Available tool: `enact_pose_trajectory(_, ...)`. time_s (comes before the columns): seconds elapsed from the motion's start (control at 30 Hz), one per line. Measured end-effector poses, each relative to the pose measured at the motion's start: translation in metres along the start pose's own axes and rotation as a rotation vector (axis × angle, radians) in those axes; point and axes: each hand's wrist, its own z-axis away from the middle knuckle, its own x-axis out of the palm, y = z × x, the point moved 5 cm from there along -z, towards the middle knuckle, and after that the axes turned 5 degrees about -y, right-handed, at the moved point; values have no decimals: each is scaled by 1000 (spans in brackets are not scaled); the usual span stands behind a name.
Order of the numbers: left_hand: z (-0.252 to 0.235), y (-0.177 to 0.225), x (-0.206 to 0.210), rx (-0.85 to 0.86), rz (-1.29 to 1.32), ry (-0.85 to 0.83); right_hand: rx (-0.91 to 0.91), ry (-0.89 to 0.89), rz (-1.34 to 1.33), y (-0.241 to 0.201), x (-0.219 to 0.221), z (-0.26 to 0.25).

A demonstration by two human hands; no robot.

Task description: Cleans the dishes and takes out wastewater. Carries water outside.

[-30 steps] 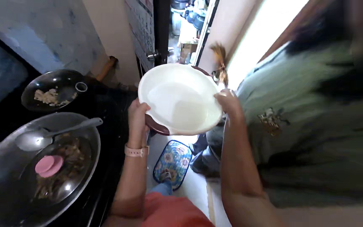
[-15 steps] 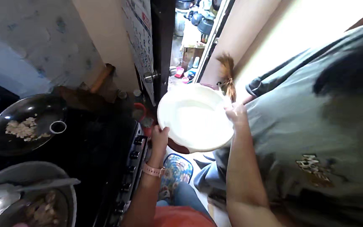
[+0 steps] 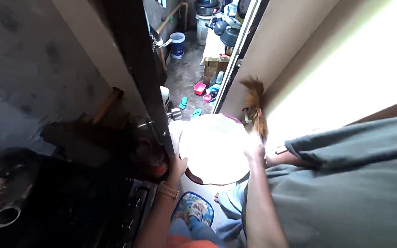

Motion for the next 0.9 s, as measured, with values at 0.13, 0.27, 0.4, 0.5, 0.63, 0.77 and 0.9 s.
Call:
enact_pose_trajectory(0.13,-45,44,6,-1,-45,-10,-69,122,-35,-11,-14,-44)
enact_pose_trajectory(0.27,-88,95,-1,15,-26,18,-15,131,-122,-25,-26,-64)
enact_pose_trajectory(0.4,-142,146,-11,45,-30,41,119,174,-238,-34,-26,-83)
enact_pose_trajectory(0.5,-172,175,-15,22,-57,83,189,160,-251,-52,-25,-102)
enact_pose_trajectory(0.63,-188,202,-10,-51,-44,191,185,167,-269,-68,-16,-153)
enact_pose_trajectory(0.77,-225,233,-12,-158,13,252,134,176,-225,-87,-11,-205)
enact_pose_trajectory(0.9,-268,234,-22,-160,108,328,81,131,-268,-118,3,-234)
